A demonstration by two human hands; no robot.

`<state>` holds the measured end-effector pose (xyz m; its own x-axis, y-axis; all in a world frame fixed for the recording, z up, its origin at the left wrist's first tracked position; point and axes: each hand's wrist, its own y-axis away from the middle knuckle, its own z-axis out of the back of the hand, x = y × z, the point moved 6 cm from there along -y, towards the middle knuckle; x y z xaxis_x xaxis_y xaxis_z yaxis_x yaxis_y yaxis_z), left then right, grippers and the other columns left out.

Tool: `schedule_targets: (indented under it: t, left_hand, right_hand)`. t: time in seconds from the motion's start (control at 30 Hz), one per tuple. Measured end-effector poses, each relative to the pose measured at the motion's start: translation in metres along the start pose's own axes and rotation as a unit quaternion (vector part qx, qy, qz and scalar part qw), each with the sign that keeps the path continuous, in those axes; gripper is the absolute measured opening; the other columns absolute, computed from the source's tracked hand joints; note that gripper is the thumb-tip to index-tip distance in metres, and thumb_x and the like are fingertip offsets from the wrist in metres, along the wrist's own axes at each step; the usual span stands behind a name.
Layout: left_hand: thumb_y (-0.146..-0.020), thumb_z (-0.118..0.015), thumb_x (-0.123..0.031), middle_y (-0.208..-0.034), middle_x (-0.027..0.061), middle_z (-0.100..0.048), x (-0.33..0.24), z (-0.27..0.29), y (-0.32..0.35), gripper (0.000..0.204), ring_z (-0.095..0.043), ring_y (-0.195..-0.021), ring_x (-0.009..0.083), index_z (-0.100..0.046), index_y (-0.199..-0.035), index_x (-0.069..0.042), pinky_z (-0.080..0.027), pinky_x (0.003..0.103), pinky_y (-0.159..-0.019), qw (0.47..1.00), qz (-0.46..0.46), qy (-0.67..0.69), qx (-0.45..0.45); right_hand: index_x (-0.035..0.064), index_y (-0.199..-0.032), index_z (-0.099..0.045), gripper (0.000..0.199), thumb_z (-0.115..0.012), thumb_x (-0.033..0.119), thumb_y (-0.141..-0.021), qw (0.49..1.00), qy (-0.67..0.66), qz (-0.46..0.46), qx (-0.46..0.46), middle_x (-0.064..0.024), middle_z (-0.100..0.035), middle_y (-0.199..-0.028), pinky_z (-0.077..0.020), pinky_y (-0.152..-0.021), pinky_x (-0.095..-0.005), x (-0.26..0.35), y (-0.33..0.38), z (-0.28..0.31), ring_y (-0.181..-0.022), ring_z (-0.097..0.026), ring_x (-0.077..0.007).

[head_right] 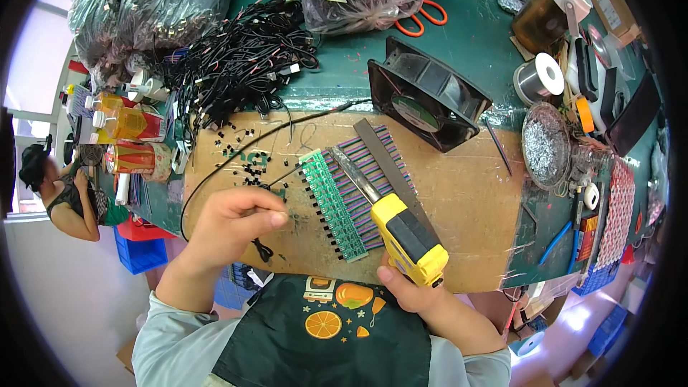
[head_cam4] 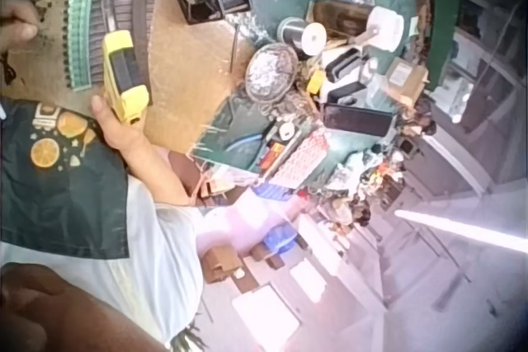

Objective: The person solders wires onto an electronic circuit board with a soldering iron and soldering wire.

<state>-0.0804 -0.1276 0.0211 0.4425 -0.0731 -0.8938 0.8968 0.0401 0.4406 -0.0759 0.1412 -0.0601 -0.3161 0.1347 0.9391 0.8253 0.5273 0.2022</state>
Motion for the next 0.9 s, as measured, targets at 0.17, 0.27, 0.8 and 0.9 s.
schedule_targets:
  t: [0.17, 0.27, 0.8, 0.9]
  left_hand:
    - [-0.089, -0.074, -0.013, -0.079, 0.0014, -0.066, 0.021, -0.011, -0.022, 0.016, -0.057, -0.072, 0.0088, -0.072, -0.102, -0.004, -0.047, 0.028, -0.065, 0.997, -0.007, -0.075, -0.013]
    - [-0.089, -0.072, -0.010, -0.083, 0.0069, -0.064, -0.001, -0.013, -0.027, 0.020, -0.059, -0.071, 0.0166, -0.070, -0.108, -0.003, -0.049, 0.031, -0.067, 0.950, -0.123, -0.274, -0.089]
    - [-0.081, -0.067, 0.003, -0.089, 0.0116, -0.065, -0.010, -0.015, -0.034, 0.017, -0.066, -0.080, 0.0311, -0.069, -0.097, -0.002, -0.054, 0.039, -0.070, 0.832, -0.356, -0.396, -0.158]
    - [-0.080, -0.070, 0.001, -0.090, 0.0105, -0.067, -0.009, -0.016, -0.036, 0.014, -0.066, -0.081, 0.0291, -0.071, -0.093, -0.003, -0.053, 0.037, -0.071, 0.834, -0.336, -0.407, -0.162]
  right_hand:
    - [-0.0044, -0.141, -0.040, 0.064, -0.071, 0.021, -0.090, 1.000, 0.007, 0.009, -0.001, -0.0072, -0.054, -0.071, -0.0447, -0.057, -0.0287, 0.000, 0.002, 0.000, -0.060, -0.052, -0.0157]
    - [-0.0044, -0.141, -0.040, 0.064, -0.071, 0.020, -0.090, 1.000, 0.010, 0.010, -0.003, -0.0066, -0.053, -0.071, -0.0447, -0.057, -0.0286, -0.001, 0.003, 0.001, -0.061, -0.052, -0.0154]
    - [0.0014, -0.142, -0.040, 0.063, -0.072, 0.020, -0.091, 0.998, 0.014, -0.057, 0.016, -0.0032, -0.052, -0.075, -0.0423, -0.059, -0.0273, -0.006, 0.006, 0.000, -0.065, -0.050, -0.0125]
    - [0.0018, -0.142, -0.040, 0.063, -0.072, 0.020, -0.091, 0.997, 0.032, -0.069, 0.024, -0.0029, -0.052, -0.075, -0.0424, -0.059, -0.0270, -0.008, 0.007, 0.001, -0.064, -0.049, -0.0125]
